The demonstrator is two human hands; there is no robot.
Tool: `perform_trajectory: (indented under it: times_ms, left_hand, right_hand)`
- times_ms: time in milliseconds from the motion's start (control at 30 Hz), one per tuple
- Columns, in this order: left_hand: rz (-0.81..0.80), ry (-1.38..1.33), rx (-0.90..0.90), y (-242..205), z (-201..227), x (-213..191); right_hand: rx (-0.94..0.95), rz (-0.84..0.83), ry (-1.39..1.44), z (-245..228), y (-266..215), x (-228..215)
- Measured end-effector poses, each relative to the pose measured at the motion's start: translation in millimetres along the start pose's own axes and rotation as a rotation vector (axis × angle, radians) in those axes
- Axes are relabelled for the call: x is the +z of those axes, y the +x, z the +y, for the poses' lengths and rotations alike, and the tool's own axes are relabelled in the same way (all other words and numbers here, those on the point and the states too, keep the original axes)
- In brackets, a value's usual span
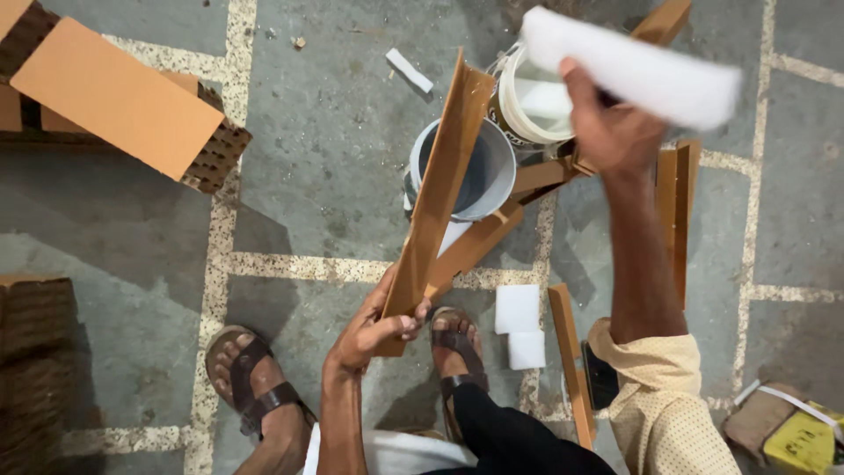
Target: The person sits on a low stool and applies a white liquid from a bucket onto narrow cardboard strips using a white foam applicator. They repeatedly dip the applicator into the bucket and spread the liquid along the length of each strip, handling several pieces one at a time.
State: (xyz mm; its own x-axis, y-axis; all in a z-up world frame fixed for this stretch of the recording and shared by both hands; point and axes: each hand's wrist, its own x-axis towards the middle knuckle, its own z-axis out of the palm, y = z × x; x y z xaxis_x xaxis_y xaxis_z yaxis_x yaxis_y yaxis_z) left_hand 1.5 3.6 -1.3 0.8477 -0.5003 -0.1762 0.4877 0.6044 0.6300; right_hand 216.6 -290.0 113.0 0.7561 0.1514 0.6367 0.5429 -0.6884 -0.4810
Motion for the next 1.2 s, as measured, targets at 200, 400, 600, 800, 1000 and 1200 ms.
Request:
perform_trajectory:
  times_ms: [200,400,600,800,1000,1200]
  left_hand:
    - [-0.031,-0.029,0.001,4,1,2]
    - [-0.027,0.038,0.039,-4,12,11]
    - [-0.069,-0.014,0.093,-14,15,20]
    - [-0.120,0.006,0.209,-24,24,37]
    - [-0.156,-0.005,0.286,-32,28,48]
    - [-0.174,-0.067,0.296,-36,32,62]
  right_hand:
    - [0.058,-0.117,0.290,-32,14,-7]
    - [0.035,-0.187,0.090,-66,31,11]
    - [0.136,-0.329,0.056,-94,65,3]
    - [0.180,-0.460,0.085,-136,67,-13]
    - [0.084,-0.559,0.103,-176,20,-23]
    - [0.257,-0.338,0.293,-188,31,-65]
